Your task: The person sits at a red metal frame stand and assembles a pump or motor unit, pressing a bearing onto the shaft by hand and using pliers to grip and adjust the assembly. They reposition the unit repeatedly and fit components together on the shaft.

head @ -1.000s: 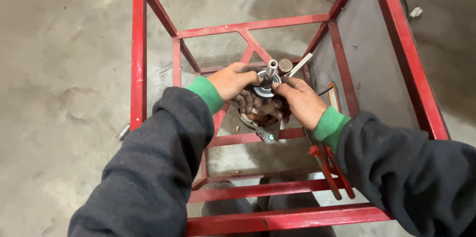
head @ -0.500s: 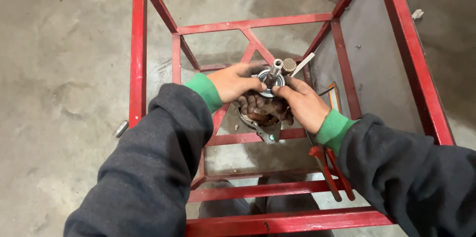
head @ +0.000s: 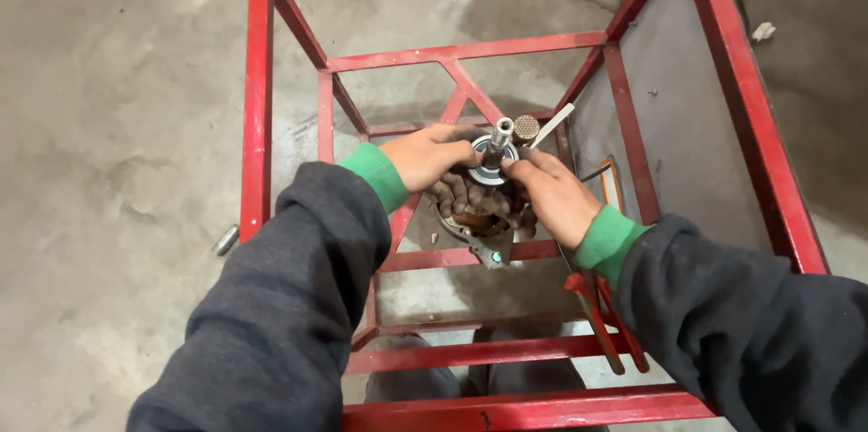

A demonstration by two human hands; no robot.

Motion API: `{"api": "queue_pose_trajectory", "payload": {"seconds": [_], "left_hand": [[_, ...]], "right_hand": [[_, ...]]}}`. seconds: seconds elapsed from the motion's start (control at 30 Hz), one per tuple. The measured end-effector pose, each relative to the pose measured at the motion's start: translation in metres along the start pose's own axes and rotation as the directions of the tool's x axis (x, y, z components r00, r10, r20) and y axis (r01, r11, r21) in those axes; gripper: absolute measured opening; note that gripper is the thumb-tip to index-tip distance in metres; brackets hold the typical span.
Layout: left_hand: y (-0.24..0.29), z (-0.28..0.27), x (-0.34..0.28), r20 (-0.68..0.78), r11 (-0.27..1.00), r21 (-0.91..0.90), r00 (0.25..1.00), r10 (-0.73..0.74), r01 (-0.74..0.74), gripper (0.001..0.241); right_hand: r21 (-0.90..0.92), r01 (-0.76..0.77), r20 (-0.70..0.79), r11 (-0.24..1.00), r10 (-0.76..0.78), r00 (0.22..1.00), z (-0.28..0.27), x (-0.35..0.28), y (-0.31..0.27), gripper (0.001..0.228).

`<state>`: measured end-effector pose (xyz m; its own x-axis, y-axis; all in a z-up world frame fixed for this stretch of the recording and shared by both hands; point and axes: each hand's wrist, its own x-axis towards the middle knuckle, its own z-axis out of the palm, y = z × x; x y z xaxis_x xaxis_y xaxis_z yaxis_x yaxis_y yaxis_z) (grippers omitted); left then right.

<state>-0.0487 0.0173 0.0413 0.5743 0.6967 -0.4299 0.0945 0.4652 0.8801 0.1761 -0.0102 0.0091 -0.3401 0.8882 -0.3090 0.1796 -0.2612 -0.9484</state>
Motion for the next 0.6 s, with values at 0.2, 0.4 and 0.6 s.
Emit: {"api": "queue_pose_trajectory", "payload": {"seconds": [0.2, 0.4, 0.6], "left_hand": [[-0.013, -0.004, 0.005, 0.018, 0.992, 0.097, 0.996, 0.083, -0.084, 0.057], [-0.041, -0.022, 0.028, 0.008, 0.919, 0.251, 0.950, 0.312, -0.304, 0.048], [-0.011, -0.006, 0.011, -0.071, 0.965, 0.239, 0.990, 0.124, -0.103, 0.054]], "right_hand": [[-0.011, -0.055, 0.010, 0.998, 0.055, 0.998, 0.004, -0.005, -0.010, 0.030], [0.050, -0.109, 0.022, 0.993, 0.108, 0.994, 0.000, 0.001, -0.001, 0.028], [-0.465, 0.278, 0.094, 0.841, -0.265, 0.960, -0.031, 0.023, 0.029, 0.027]]}}
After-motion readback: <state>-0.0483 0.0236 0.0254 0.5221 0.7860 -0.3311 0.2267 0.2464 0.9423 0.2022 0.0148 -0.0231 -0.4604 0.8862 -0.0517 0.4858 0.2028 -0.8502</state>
